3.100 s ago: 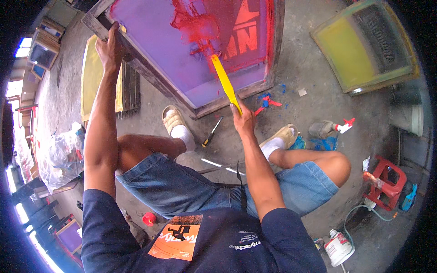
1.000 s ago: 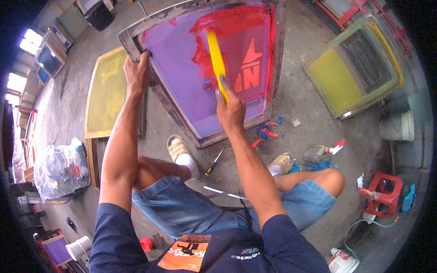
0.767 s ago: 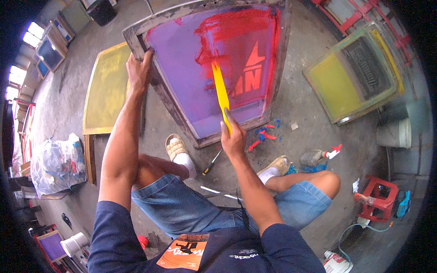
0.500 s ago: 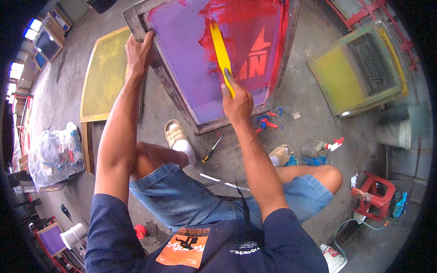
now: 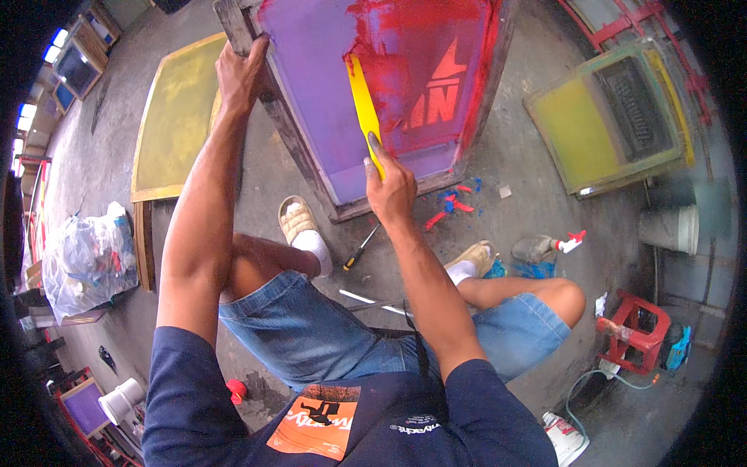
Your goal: The person uses a yellow squeegee to spread red ink across a purple screen printing frame. They repeatedly pull the ink across the mesh to coat the stencil. Later, they use a spray bottle to wet the screen and wipe the surface with a blue cloth.
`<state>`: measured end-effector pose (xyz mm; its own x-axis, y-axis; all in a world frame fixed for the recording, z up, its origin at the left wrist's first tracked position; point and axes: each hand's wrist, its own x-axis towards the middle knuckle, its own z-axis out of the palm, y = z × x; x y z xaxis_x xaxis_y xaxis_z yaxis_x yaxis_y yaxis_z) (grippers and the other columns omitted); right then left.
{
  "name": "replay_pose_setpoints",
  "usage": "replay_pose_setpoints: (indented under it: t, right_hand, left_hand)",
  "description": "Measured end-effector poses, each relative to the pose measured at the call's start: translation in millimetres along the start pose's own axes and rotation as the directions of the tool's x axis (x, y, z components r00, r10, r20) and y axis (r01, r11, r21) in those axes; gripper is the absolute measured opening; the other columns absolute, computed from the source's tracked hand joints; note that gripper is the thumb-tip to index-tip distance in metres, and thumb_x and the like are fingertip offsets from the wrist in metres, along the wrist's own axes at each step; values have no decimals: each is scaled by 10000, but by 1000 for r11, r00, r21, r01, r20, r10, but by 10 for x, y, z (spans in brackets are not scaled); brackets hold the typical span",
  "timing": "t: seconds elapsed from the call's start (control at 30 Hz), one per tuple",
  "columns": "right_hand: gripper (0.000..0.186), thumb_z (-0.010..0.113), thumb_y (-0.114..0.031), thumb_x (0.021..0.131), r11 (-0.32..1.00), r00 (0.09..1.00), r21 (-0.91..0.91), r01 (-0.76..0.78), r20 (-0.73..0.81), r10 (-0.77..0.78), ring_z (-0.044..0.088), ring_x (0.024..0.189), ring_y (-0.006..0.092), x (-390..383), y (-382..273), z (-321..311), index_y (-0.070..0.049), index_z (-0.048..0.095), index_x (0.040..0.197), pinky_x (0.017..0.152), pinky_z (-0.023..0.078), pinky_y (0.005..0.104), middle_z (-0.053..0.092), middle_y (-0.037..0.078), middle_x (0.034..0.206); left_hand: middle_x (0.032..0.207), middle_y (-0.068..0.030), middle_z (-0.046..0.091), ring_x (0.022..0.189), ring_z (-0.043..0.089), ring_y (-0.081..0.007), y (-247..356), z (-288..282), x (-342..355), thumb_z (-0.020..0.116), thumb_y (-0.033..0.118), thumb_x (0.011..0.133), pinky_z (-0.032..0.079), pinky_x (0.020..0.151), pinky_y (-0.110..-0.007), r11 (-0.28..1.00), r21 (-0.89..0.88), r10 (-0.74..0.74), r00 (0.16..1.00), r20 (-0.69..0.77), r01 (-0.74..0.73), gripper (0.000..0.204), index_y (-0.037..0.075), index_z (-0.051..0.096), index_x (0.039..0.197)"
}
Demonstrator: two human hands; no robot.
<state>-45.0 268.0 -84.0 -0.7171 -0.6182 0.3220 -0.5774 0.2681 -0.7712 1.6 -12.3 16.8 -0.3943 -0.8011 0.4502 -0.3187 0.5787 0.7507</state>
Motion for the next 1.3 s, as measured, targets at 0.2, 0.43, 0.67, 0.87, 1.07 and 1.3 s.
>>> replay_pose_setpoints:
  t: [0.2, 0.43, 0.67, 0.87, 1.07, 1.3]
  right_hand:
    - [382, 556, -153, 857, 996, 995, -6, 89, -48, -89, 604, 938, 365, -298, 152, 66, -33, 544, 1220, 791, 478, 402, 608, 203, 1083]
    - [385, 573, -161, 851, 1000, 1000, 13, 20, -20, -20, 610, 900, 367, -188, -36, 60, -41, 550, 1217, 759, 481, 394, 616, 219, 1027]
    - [377, 572, -161, 854, 990, 994, 93, -108, 8, 108, 603, 885, 387, 56, -349, 9, -37, 554, 1209, 743, 479, 408, 608, 227, 1019]
    - [380, 556, -169, 859, 997, 999, 76, -31, -22, 33, 607, 900, 382, -114, -205, -3, -50, 550, 1220, 765, 475, 402, 613, 231, 1012]
    - [381, 560, -129, 845, 994, 998, 103, -21, -57, 26, 609, 891, 377, -163, -231, 35, -53, 552, 1219, 761, 474, 395, 603, 237, 1037]
    - [379, 567, -125, 855, 951, 981, 249, -184, -9, 193, 592, 1033, 323, 250, -606, -106, -1, 540, 1213, 848, 460, 354, 577, 232, 1135]
  left_hand:
    - [820, -242, 633, 809, 616, -390, 83, 0, 34, 613, 354, 750, 473, 734, -430, 997, -29, 71, 996, -58, -72, 412, -28, 598, 902]
    - [846, -252, 628, 839, 606, -414, 42, -23, -28, 622, 341, 740, 473, 742, -445, 999, -28, 34, 999, -28, -35, 394, -15, 597, 907]
    - [801, -221, 646, 772, 645, -333, -6, -33, -29, 616, 368, 774, 485, 712, -404, 1000, 26, -2, 1000, 16, 2, 432, -45, 609, 902]
    - [818, -255, 625, 792, 609, -415, 32, 13, -11, 616, 355, 736, 473, 727, -443, 999, -42, 17, 1000, -11, -17, 415, -34, 590, 878]
    - [777, -214, 645, 729, 648, -317, 6, 1, 59, 617, 343, 773, 491, 680, -398, 993, 28, 114, 990, -82, -112, 405, -44, 606, 893]
    - [767, -206, 644, 740, 643, -324, 17, 6, -24, 614, 356, 768, 486, 695, -403, 999, 34, 3, 1000, -22, -2, 407, -25, 616, 912]
